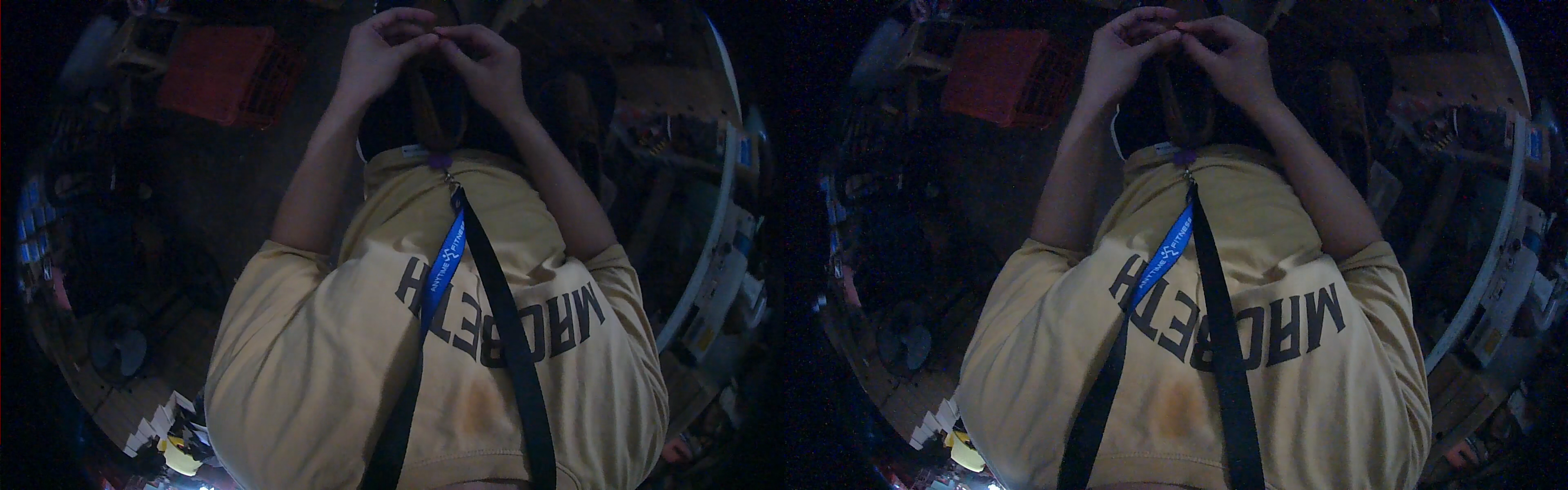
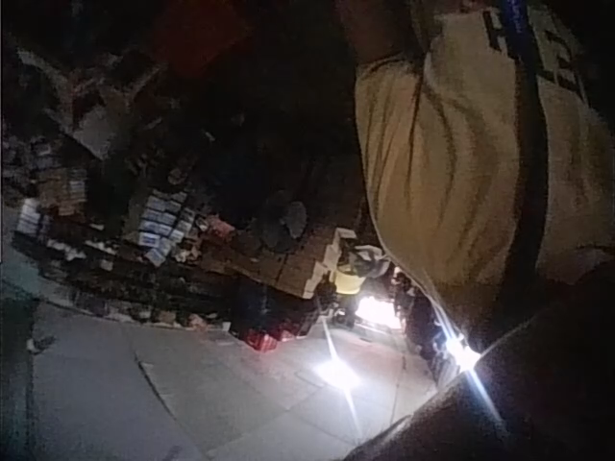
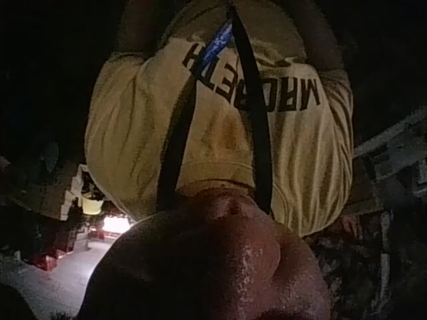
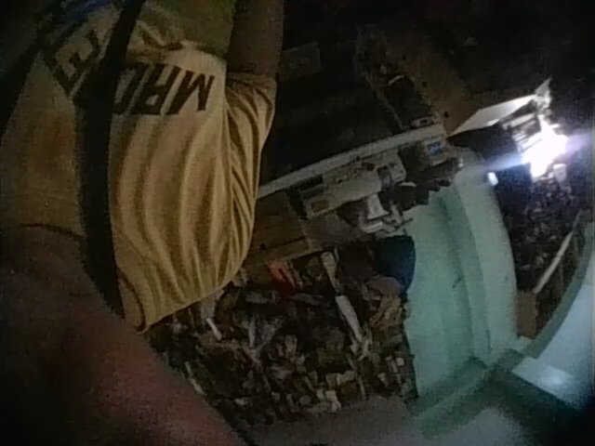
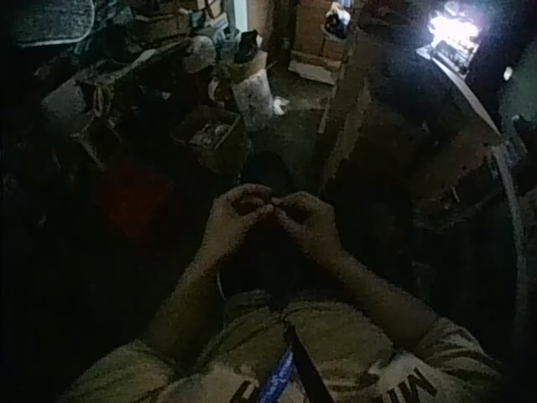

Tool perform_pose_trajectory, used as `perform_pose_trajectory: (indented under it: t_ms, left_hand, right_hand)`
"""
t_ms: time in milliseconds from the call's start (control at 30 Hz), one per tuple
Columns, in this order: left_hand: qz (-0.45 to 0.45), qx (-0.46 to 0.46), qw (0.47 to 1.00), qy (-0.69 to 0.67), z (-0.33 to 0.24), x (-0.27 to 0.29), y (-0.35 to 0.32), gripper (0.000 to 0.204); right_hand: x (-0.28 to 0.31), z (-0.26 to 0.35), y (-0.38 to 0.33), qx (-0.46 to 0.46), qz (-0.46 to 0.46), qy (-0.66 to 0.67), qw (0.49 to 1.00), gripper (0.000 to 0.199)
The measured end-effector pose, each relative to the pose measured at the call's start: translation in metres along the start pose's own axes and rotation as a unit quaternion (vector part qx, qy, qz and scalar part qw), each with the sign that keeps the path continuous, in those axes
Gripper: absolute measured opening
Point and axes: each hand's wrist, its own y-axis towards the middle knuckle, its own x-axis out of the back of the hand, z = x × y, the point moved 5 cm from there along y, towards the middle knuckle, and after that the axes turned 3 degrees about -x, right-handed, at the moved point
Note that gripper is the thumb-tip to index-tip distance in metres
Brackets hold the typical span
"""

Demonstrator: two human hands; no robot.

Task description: The recorder is inspecting and handling a brown shoe component, possibly a leather upper or lining, checking for quality or preparing it for the next stage.

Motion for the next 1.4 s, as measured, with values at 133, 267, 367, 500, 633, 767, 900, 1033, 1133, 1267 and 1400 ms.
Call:
perform_pose_trajectory:
  t_ms: [133, 267, 367, 500, 633, 767, 900, 1033, 1133, 1267, 1400]
  left_hand:
    - [-0.002, 0.017, 0.999, 0.041, -0.002, 0.002, 0.003, 0.032]
    - [-0.01, -0.027, 0.998, 0.058, -0.001, 0.004, 0.004, 0.03]
    - [-0.02, -0.006, 1.0, 0.012, 0.005, 0.005, 0.004, 0.027]
    - [-0.065, 0.026, 0.998, 0.01, -0.007, -0.005, -0.003, 0.026]
    - [-0.083, 0.041, 0.995, -0.04, 0.002, -0.008, -0.006, 0.026]
    - [-0.095, 0.054, 0.99, -0.091, 0.012, -0.013, -0.006, 0.024]
    - [-0.088, 0.036, 0.993, -0.063, 0.017, -0.012, -0.002, 0.022]
    - [-0.073, 0.0, 0.995, -0.063, 0.019, -0.011, -0.001, 0.024]
    - [-0.076, 0.012, 0.997, -0.032, 0.006, -0.01, -0.004, 0.027]
    - [-0.065, 0.012, 0.998, -0.024, 0.002, -0.012, -0.004, 0.03]
    - [-0.063, -0.02, 0.993, -0.097, 0.028, -0.011, -0.006, 0.03]
  right_hand:
    - [-0.004, -0.011, -0.001, -0.107, 0.054, 0.163, 0.979, 0.022]
    - [-0.004, -0.015, 0.0, -0.108, 0.061, 0.207, 0.97, 0.024]
    - [-0.003, -0.013, 0.001, -0.097, 0.055, 0.206, 0.972, 0.024]
    - [-0.003, -0.017, -0.001, -0.1, 0.044, 0.22, 0.969, 0.024]
    - [-0.003, -0.019, 0.0, -0.099, 0.037, 0.197, 0.975, 0.022]
    - [-0.005, -0.022, 0.001, -0.07, 0.036, 0.2, 0.977, 0.022]
    - [-0.002, -0.016, 0.0, -0.076, 0.04, 0.17, 0.982, 0.024]
    - [-0.004, -0.024, 0.0, -0.094, 0.012, 0.18, 0.979, 0.027]
    - [-0.004, -0.026, -0.002, -0.112, 0.021, 0.163, 0.98, 0.03]
    - [0.001, -0.01, -0.001, -0.041, 0.007, 0.103, 0.994, 0.029]
    - [0.004, -0.002, 0.001, 0.012, 0.003, 0.042, 0.999, 0.024]
